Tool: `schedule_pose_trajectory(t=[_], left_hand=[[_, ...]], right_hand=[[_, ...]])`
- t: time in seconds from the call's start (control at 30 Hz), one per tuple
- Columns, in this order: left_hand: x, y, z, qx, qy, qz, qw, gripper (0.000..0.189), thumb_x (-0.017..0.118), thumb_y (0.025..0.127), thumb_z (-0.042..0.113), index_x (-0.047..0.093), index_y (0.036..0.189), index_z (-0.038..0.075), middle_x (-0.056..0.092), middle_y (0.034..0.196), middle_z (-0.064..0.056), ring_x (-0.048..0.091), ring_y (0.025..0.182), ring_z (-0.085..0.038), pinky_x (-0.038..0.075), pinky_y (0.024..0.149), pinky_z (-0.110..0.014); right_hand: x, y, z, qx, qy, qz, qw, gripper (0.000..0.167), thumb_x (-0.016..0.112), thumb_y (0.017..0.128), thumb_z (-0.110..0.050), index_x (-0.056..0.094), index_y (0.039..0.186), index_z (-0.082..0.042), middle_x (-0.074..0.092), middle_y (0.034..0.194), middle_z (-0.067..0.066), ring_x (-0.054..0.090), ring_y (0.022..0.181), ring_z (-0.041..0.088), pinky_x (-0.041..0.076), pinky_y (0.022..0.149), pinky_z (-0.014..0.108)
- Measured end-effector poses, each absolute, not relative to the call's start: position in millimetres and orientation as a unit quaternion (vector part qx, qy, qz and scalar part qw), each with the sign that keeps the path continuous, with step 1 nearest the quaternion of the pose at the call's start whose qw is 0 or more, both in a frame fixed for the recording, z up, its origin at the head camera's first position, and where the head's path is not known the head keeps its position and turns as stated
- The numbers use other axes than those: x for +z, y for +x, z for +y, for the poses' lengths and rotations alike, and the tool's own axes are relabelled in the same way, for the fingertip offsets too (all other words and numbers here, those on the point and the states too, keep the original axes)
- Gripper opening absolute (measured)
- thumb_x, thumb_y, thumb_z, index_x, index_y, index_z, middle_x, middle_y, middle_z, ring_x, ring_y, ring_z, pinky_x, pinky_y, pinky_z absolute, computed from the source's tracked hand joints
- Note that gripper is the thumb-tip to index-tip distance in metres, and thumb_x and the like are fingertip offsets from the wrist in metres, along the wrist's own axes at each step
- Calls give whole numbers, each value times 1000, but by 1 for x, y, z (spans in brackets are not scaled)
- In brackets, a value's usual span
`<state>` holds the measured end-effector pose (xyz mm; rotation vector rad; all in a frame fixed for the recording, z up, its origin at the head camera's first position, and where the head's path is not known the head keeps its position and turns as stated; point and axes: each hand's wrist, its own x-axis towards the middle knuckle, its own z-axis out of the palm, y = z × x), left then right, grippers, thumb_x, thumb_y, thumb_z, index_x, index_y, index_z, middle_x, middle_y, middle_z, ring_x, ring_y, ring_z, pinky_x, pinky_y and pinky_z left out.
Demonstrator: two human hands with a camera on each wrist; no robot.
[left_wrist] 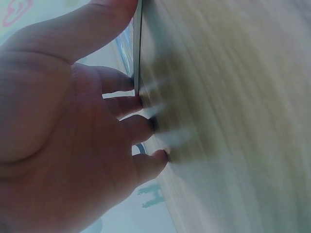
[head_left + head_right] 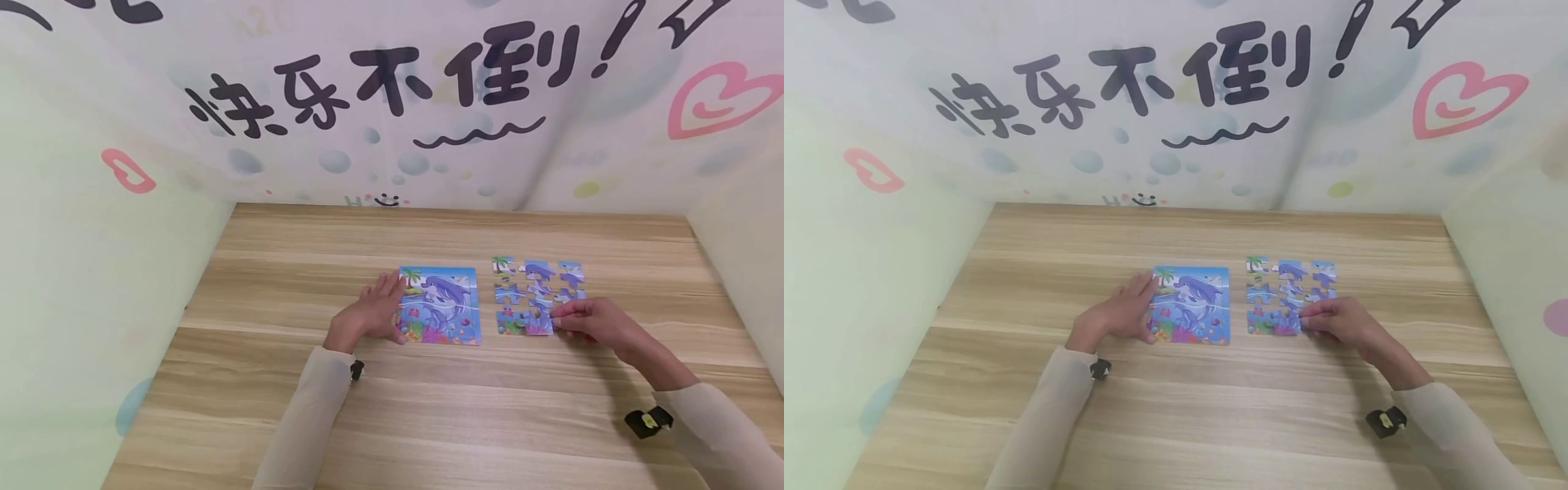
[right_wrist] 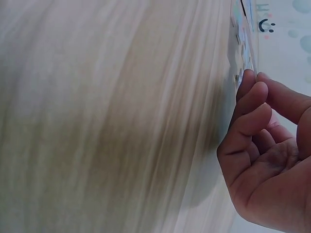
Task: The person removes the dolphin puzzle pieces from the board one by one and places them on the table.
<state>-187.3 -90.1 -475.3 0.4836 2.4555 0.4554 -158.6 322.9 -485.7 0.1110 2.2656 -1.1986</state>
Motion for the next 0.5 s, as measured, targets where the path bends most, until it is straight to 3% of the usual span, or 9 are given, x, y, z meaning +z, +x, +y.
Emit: schedule_pose_trajectory(t=[0.5], left_hand=[[-475, -188, -91, 171, 185, 922, 295, 114, 82, 81, 33, 3, 160, 11, -12, 167, -7, -12, 153, -28, -1, 123, -51]], right_hand=[[-483, -158, 324, -447, 33, 850, 277, 35, 65, 97, -25, 66, 116, 4, 65, 81, -1, 53, 71, 8, 48, 61, 25]])
